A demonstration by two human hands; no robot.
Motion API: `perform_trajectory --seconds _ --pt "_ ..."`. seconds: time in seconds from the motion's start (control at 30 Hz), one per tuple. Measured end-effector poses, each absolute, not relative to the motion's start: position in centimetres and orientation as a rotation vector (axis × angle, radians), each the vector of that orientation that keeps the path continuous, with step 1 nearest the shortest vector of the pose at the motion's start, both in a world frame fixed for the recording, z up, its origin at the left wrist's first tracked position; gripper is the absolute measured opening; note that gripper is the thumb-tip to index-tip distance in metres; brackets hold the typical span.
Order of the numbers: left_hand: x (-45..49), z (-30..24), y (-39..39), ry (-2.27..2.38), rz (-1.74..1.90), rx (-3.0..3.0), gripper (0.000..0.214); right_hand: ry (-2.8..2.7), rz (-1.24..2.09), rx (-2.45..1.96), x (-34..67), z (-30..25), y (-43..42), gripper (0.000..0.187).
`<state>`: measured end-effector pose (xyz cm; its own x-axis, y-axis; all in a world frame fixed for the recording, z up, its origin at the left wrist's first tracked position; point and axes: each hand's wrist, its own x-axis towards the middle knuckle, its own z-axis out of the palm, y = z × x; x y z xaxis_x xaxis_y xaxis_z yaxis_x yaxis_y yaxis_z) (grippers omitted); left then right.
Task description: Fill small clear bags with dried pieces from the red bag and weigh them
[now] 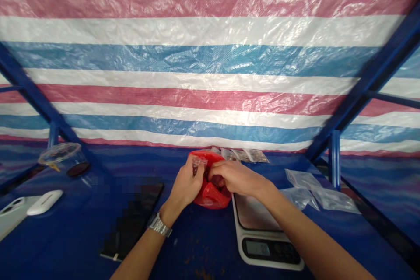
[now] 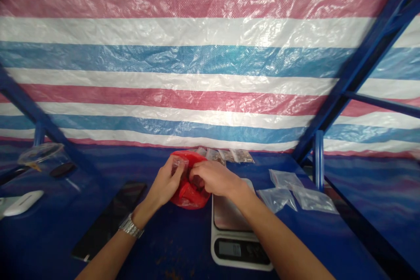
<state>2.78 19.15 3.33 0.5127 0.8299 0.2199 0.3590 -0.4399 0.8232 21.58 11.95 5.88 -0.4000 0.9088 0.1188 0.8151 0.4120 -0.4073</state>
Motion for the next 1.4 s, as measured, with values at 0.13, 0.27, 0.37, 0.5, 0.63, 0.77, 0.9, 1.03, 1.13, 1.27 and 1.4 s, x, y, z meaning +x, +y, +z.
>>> perform_trajectory --seconds 0.13,0.27,0.37,0.5,0.63,0.77,0.9,1.03,1.13,1.27,1.4 --pt "3.0 2.3 19.6 0.969 0.949 1.883 0.028 -2.338 0.486 -1.396 21.2 5.7 12.1 0.035" --pt "2.8 2.4 19.8 0.894 0.993 1.865 0.026 -2.129 0.808 -1.366 21.9 6.1 12.1 0.032" --pt "2.6 2.6 20.0 0.844 1.005 1.899 0.028 -1.996 0.897 -1.331 23.1 7.0 11.9 0.029" --pt "2.8 2.3 19.8 0.797 0.981 2.034 0.037 -1.875 0.841 -1.282 24.4 8.3 11.3 0.022" --pt "3.4 2.0 19.0 0.831 0.919 2.24 0.031 -1.858 0.733 -1.328 24.0 9.4 10.7 0.021" --pt "3.7 2.1 18.5 0.771 0.927 2.297 0.025 -1.981 0.362 -1.368 22.3 10.3 10.4 0.024" --pt "3.6 2.0 18.6 0.765 0.923 2.288 0.024 -2.111 0.174 -1.252 21.0 10.2 10.6 0.033" --pt "3.5 2.0 18.8 0.789 0.96 2.247 0.029 -2.12 0.077 -1.229 20.8 10.1 10.9 0.036" --pt "3.2 3.0 18.9 0.919 0.965 2.211 0.028 -2.025 0.055 -1.314 21.2 10.8 10.6 0.035" --pt "2.3 4.4 19.3 1.153 0.855 2.178 0.011 -2.084 0.178 -1.514 21.4 11.0 9.9 0.024" --pt "1.8 4.1 19.5 1.27 0.698 2.23 0.012 -2.241 0.252 -1.804 20.4 8.7 10.3 0.025"
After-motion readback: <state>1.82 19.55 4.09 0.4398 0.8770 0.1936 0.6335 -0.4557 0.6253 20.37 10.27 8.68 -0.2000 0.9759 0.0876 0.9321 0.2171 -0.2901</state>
